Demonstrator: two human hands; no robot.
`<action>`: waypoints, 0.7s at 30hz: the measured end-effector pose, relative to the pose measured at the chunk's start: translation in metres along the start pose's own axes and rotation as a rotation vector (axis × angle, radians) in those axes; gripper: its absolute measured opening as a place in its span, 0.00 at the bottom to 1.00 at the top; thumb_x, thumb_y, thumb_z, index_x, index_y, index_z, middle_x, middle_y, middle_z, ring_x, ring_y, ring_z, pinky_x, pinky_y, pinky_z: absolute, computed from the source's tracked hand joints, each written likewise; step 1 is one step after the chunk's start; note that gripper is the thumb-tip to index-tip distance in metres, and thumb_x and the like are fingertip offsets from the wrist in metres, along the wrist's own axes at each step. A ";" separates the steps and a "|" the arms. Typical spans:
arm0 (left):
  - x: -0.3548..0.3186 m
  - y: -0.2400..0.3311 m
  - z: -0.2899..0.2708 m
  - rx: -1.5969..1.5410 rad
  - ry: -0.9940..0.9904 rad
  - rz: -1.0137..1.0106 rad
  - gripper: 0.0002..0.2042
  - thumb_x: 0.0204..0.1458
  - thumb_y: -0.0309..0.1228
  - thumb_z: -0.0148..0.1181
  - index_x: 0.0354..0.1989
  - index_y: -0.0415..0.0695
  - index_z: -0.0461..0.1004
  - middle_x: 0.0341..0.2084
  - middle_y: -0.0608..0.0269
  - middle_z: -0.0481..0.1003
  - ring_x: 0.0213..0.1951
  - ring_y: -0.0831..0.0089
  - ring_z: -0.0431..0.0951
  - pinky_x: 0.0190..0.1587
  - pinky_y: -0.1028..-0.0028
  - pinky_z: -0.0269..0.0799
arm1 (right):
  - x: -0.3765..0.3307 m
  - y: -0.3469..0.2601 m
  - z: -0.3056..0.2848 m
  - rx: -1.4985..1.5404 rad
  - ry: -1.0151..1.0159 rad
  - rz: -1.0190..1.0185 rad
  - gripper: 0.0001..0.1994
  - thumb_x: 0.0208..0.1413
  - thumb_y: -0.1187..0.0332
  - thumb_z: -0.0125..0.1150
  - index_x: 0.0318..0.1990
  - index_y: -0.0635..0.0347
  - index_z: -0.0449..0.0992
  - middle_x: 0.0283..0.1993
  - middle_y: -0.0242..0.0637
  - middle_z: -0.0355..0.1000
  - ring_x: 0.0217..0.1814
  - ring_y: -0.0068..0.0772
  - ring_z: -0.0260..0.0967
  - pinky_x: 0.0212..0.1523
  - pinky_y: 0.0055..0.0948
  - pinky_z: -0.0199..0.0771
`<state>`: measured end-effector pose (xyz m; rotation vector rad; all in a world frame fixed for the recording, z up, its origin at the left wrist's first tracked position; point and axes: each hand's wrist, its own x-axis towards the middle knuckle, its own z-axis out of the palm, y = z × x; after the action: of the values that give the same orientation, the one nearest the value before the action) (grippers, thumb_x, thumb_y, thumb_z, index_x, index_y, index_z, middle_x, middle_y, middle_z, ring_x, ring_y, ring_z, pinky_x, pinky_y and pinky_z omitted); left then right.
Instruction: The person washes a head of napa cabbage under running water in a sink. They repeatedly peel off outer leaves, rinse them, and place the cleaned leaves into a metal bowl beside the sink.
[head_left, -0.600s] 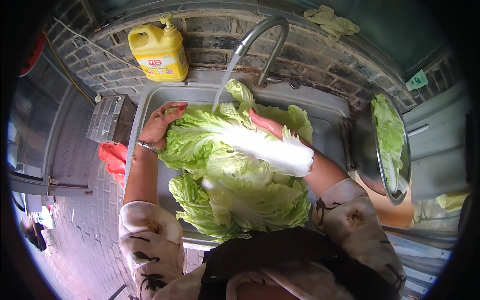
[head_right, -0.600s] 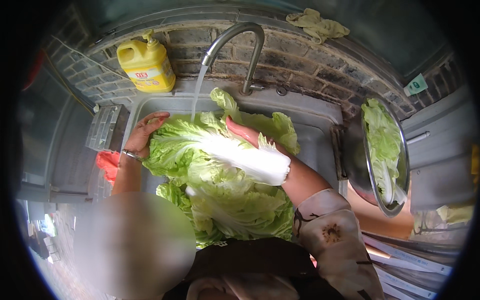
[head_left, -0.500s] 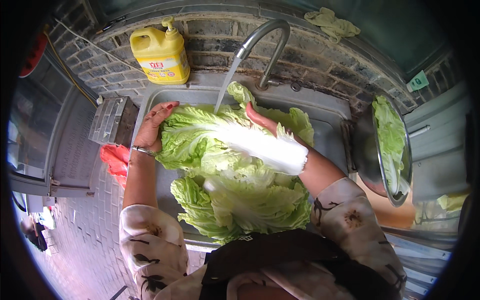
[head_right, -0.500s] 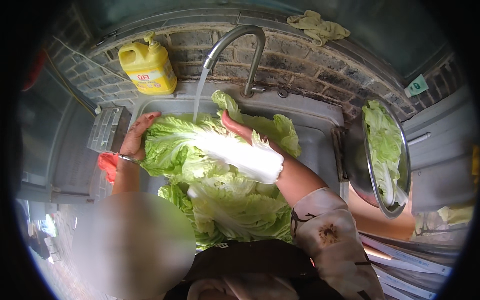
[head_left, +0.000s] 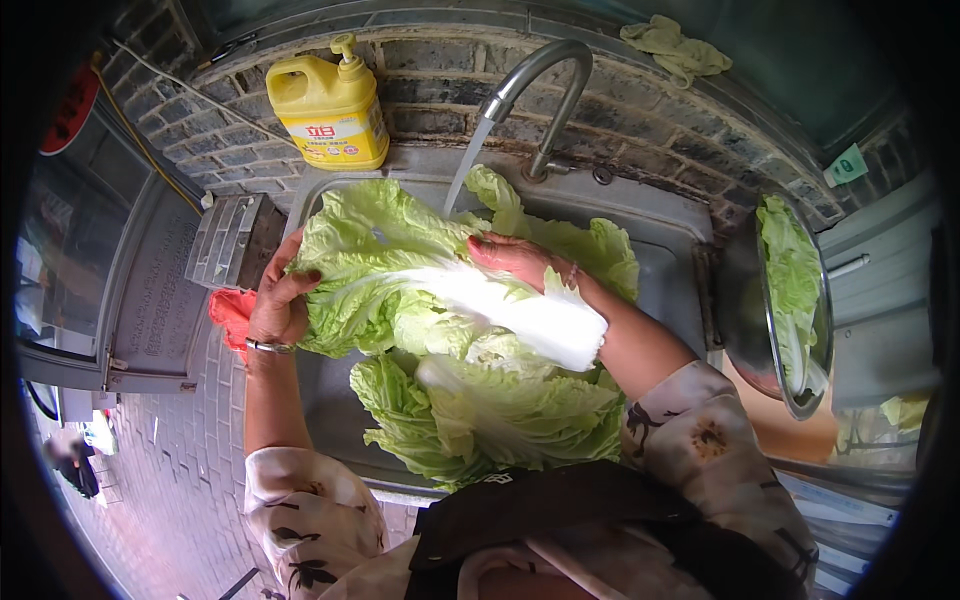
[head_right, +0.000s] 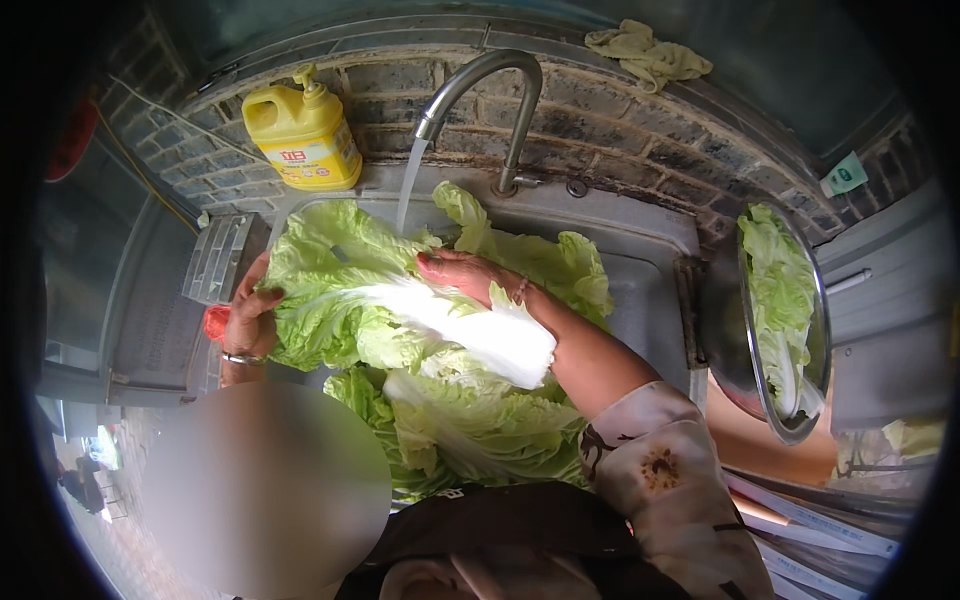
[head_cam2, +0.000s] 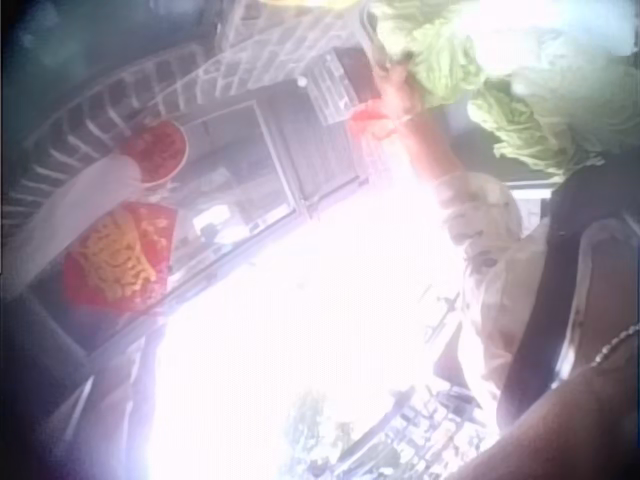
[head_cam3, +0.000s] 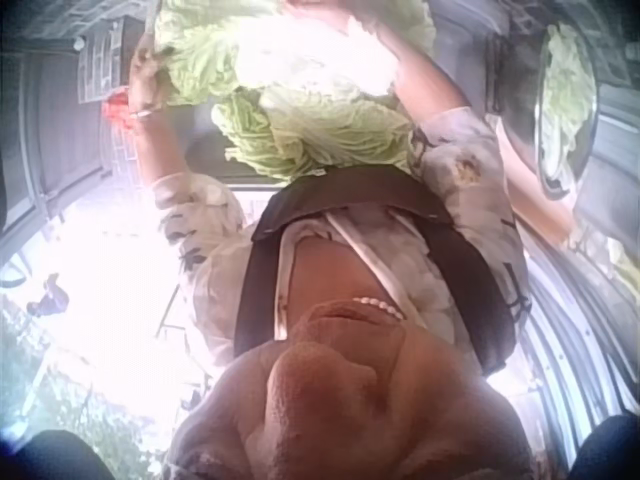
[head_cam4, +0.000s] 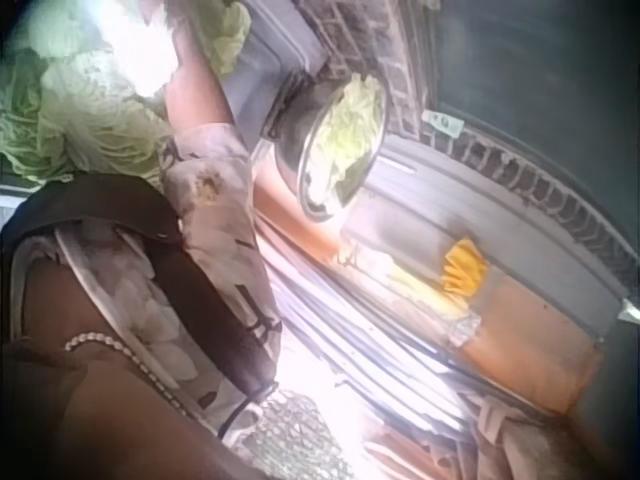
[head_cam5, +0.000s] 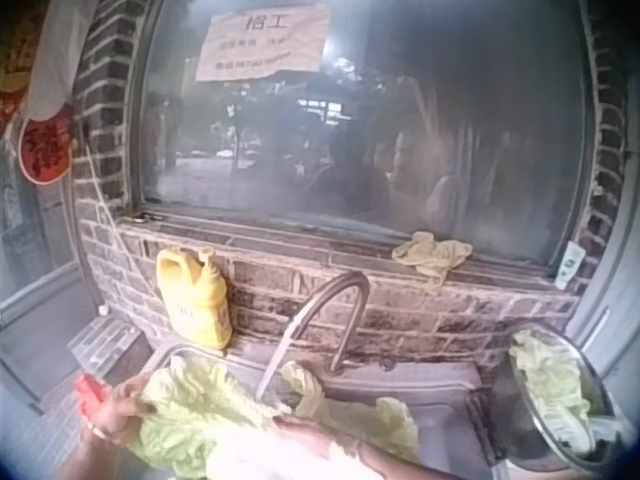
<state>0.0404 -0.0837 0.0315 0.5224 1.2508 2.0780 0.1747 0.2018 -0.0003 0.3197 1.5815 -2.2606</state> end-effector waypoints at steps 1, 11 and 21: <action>-0.002 -0.002 -0.004 0.020 0.002 -0.009 0.27 0.36 0.16 0.51 0.52 0.36 0.63 0.45 0.60 0.71 0.49 0.70 0.69 0.54 0.73 0.60 | 0.001 0.006 -0.006 -0.035 -0.028 -0.029 0.34 0.53 0.52 0.56 0.60 0.64 0.53 0.57 0.35 0.61 0.62 0.25 0.52 0.60 0.21 0.50; -0.002 -0.016 -0.020 -0.086 0.035 -0.077 0.15 0.40 0.15 0.52 0.39 0.40 0.73 0.36 0.62 0.75 0.40 0.70 0.74 0.47 0.70 0.68 | -0.007 -0.010 -0.011 -0.190 -0.005 0.015 0.46 0.49 0.55 0.62 0.61 0.78 0.37 0.59 0.51 0.57 0.60 0.31 0.56 0.55 0.24 0.59; 0.030 -0.025 0.019 -0.160 -0.026 -0.104 0.15 0.43 0.18 0.54 0.42 0.40 0.72 0.37 0.63 0.75 0.42 0.71 0.73 0.51 0.70 0.66 | -0.038 -0.021 -0.028 -0.026 0.114 -0.061 0.39 0.52 0.62 0.59 0.62 0.72 0.42 0.54 0.41 0.64 0.58 0.27 0.59 0.56 0.23 0.59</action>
<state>0.0387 -0.0425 0.0182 0.4019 1.0632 2.0562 0.1997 0.2404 0.0221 0.4054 1.6980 -2.3027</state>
